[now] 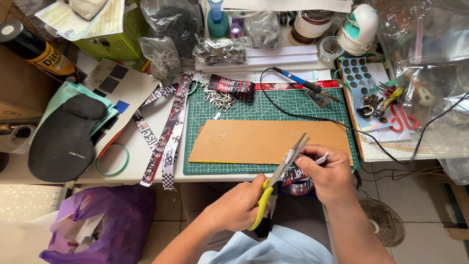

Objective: The person assembles a lanyard by attaching a metal clasp to a patterned fabric strap using a soldering iron to seal the strap ends. They fold the strap, insert the clasp, and apply heat to secure it, repeating the process for both ends of the strap.

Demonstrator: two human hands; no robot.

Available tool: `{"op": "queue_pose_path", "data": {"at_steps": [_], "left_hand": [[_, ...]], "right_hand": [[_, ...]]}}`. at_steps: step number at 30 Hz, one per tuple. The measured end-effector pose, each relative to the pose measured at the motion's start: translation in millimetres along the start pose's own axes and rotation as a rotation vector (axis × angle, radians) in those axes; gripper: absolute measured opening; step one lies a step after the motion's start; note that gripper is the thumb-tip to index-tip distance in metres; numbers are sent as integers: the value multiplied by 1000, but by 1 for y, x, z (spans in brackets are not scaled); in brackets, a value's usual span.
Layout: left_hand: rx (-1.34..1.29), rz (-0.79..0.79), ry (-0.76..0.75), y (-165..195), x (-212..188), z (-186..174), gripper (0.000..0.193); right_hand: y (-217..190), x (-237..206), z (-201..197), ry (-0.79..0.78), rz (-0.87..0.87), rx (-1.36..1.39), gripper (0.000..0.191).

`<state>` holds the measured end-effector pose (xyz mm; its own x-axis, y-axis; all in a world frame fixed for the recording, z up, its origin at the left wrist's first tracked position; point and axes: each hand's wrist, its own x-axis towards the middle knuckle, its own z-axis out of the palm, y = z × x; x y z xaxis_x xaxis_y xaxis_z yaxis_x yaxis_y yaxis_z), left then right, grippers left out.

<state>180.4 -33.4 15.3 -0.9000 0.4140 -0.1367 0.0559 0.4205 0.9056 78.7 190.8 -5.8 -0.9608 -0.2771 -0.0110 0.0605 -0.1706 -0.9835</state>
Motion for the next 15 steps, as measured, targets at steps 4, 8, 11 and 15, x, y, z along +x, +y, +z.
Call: {"op": "queue_pose_path", "data": {"at_steps": [4, 8, 11, 15], "left_hand": [[-198, -98, -30, -3, 5, 1, 29], [-45, 152, 276, -12, -14, -40, 48], [299, 119, 573, -30, -72, -97, 70], [721, -691, 683, -61, -119, -155, 52]], "right_hand": [[12, 11, 1, 1, -10, -12, 17], [18, 25, -4, 37, 58, -46, 20], [16, 19, -24, 70, 116, -79, 19], [21, 15, -49, 100, 98, -9, 20]]}}
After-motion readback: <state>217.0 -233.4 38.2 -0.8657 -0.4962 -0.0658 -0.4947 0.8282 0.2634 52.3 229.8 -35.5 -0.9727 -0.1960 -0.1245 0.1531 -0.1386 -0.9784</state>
